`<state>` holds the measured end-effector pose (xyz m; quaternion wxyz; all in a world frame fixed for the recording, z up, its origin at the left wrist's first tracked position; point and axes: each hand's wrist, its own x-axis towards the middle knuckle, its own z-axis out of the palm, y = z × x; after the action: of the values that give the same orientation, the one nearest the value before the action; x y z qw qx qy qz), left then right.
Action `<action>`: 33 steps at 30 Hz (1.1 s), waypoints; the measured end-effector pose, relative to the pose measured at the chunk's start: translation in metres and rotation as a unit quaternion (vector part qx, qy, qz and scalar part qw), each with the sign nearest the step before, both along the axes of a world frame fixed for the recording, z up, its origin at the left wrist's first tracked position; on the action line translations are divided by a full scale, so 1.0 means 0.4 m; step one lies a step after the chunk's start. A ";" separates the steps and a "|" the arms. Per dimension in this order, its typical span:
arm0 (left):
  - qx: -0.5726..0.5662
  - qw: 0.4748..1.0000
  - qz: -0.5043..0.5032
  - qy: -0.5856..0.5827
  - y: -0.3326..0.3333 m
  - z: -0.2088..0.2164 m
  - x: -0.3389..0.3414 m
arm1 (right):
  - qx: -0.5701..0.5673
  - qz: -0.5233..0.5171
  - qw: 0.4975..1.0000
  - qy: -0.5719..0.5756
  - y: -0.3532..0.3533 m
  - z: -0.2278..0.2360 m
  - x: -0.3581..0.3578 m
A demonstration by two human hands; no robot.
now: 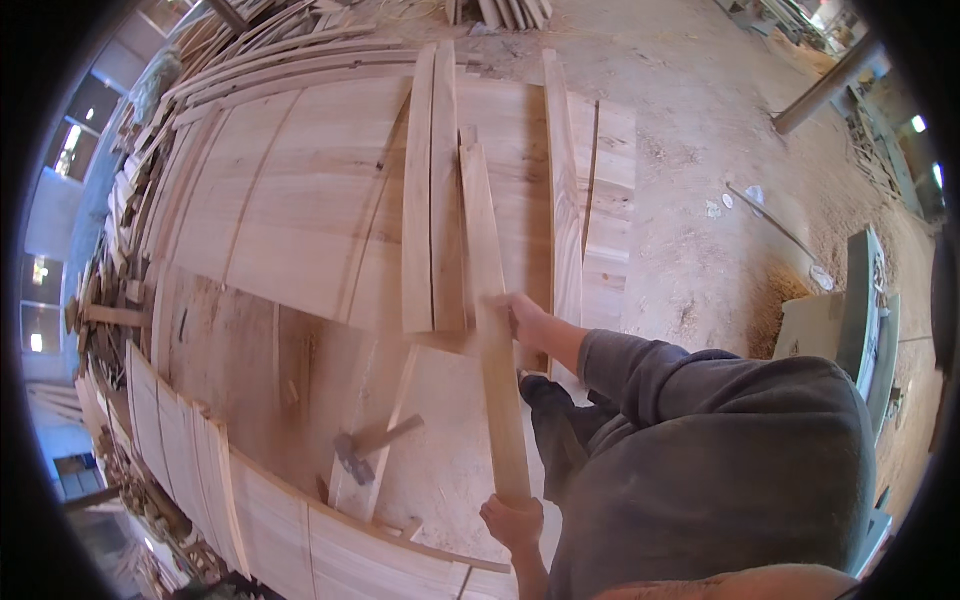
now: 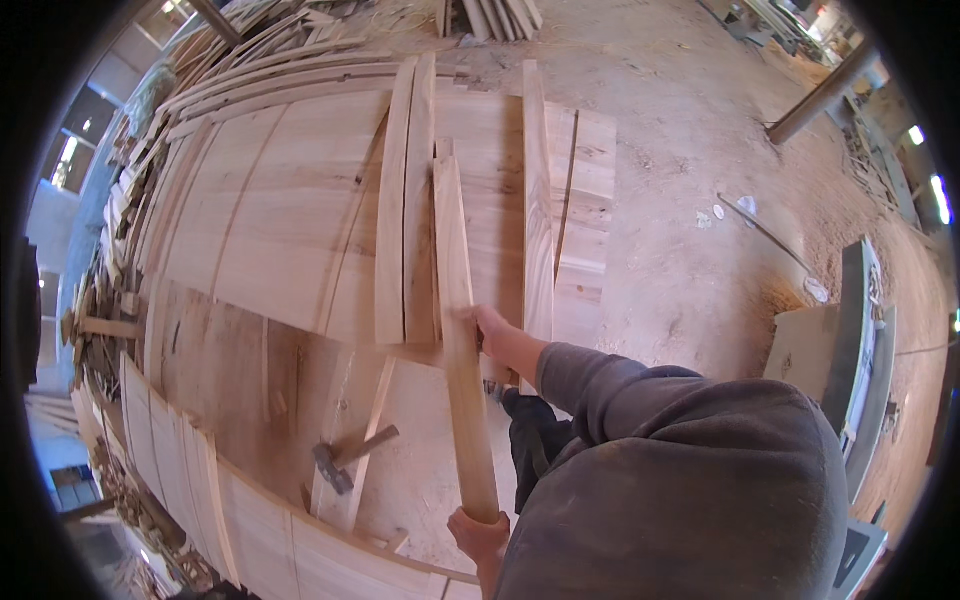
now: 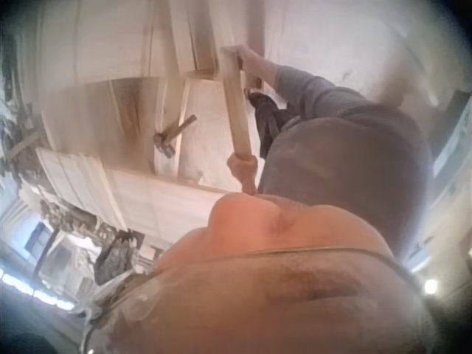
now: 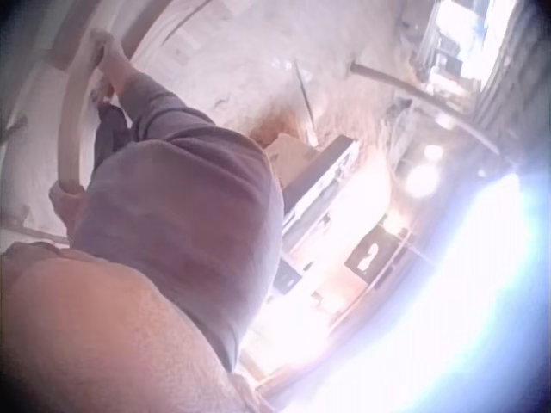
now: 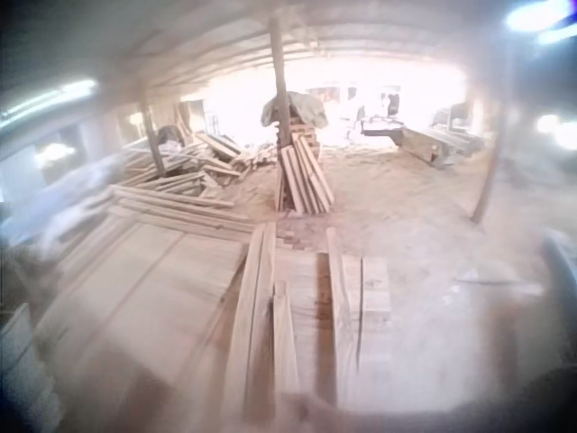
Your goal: The person repeatedly picks up thin wooden planks from a pile and places them onto a larger stack. They occasionally use a hammer to tap the planks into alignment. The task continues with the same repetitive motion of lifting and stacking.
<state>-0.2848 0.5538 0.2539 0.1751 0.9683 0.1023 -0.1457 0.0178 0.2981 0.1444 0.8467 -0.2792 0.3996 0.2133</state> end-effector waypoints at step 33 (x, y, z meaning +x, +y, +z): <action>-0.450 0.509 0.571 -0.461 0.030 0.121 -0.191 | -0.018 0.590 0.729 -0.347 0.159 0.155 -0.733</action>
<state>-0.3612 0.5658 0.3024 0.6555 0.4228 0.4585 0.4258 -0.2755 0.3618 0.2063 0.6248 -0.5286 -0.1635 0.5509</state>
